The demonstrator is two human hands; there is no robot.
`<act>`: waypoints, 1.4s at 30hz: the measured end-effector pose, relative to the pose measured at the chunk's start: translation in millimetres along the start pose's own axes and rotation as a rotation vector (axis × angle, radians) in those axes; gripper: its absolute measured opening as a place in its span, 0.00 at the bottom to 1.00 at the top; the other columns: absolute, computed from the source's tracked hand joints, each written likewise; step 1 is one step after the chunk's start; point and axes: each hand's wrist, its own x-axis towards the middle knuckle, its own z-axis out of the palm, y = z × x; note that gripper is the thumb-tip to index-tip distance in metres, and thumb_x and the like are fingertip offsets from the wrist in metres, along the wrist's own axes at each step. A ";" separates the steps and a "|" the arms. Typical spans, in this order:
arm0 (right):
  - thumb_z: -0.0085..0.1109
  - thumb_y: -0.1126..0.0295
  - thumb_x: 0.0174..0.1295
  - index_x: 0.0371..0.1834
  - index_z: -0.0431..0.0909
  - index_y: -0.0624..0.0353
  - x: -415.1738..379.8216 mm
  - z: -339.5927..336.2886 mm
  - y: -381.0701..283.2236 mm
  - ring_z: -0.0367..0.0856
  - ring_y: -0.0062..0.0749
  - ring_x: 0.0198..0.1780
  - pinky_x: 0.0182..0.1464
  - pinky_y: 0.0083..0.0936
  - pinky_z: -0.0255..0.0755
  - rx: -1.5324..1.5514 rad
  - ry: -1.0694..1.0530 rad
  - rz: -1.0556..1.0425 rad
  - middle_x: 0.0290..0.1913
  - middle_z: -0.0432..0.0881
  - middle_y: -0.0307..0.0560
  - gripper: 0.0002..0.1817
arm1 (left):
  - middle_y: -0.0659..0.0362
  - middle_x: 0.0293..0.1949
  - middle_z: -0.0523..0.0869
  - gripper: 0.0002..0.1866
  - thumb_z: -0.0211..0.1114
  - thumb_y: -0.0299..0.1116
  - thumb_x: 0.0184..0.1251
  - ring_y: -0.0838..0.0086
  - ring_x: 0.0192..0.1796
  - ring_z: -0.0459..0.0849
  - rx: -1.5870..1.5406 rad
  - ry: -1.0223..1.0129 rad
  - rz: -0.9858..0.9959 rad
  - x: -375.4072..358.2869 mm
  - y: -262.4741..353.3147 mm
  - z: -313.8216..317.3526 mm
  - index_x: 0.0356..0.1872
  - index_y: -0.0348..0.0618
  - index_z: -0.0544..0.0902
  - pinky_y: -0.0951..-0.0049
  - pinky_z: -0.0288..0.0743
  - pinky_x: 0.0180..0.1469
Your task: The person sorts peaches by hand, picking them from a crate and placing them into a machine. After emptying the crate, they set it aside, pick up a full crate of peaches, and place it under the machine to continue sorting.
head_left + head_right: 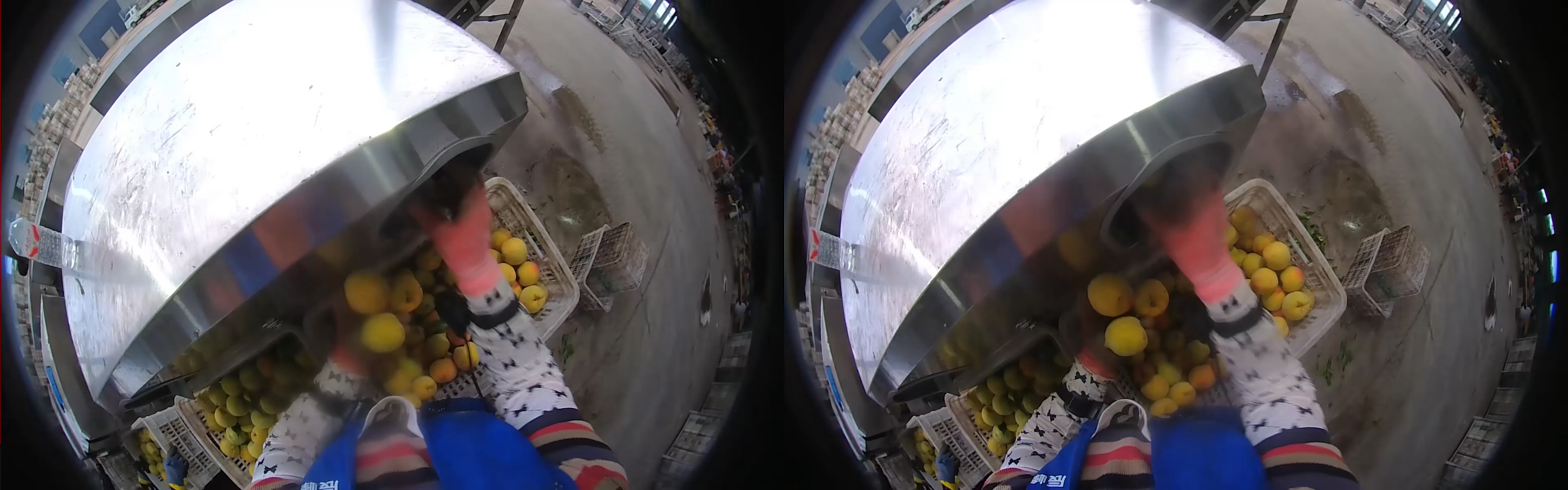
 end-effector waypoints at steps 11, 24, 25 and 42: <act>0.77 0.57 0.45 0.66 0.72 0.60 -87.6 -41.1 10.8 0.73 0.48 0.63 0.66 0.39 0.66 0.547 -0.586 0.199 0.58 0.74 0.54 0.42 | 0.42 0.43 0.83 0.41 0.53 0.67 0.63 0.58 0.36 0.85 0.729 0.072 0.036 0.6 2.5 71.2 0.57 0.34 0.73 0.60 0.83 0.39; 0.67 0.59 0.55 0.58 0.75 0.64 -14.9 -2.7 12.6 0.74 0.59 0.57 0.61 0.44 0.70 -0.413 -0.044 -0.185 0.55 0.76 0.61 0.29 | 0.45 0.48 0.83 0.32 0.50 0.59 0.75 0.59 0.39 0.87 0.262 0.086 0.230 4.4 8.5 40.7 0.61 0.38 0.73 0.61 0.85 0.39; 0.66 0.59 0.56 0.58 0.75 0.64 -21.3 -3.8 13.0 0.74 0.58 0.57 0.61 0.43 0.70 -0.317 -0.035 -0.181 0.54 0.76 0.60 0.29 | 0.46 0.48 0.83 0.27 0.50 0.52 0.77 0.60 0.40 0.87 0.549 0.080 0.316 -2.3 5.2 44.0 0.62 0.39 0.71 0.63 0.85 0.41; 0.75 0.60 0.49 0.59 0.77 0.56 -47.5 -39.2 -10.6 0.76 0.53 0.56 0.56 0.40 0.73 0.280 -0.503 -0.061 0.52 0.77 0.57 0.32 | 0.42 0.46 0.86 0.43 0.39 0.69 0.74 0.59 0.44 0.88 0.099 -0.179 -0.196 28.6 5.0 77.3 0.60 0.32 0.74 0.62 0.85 0.47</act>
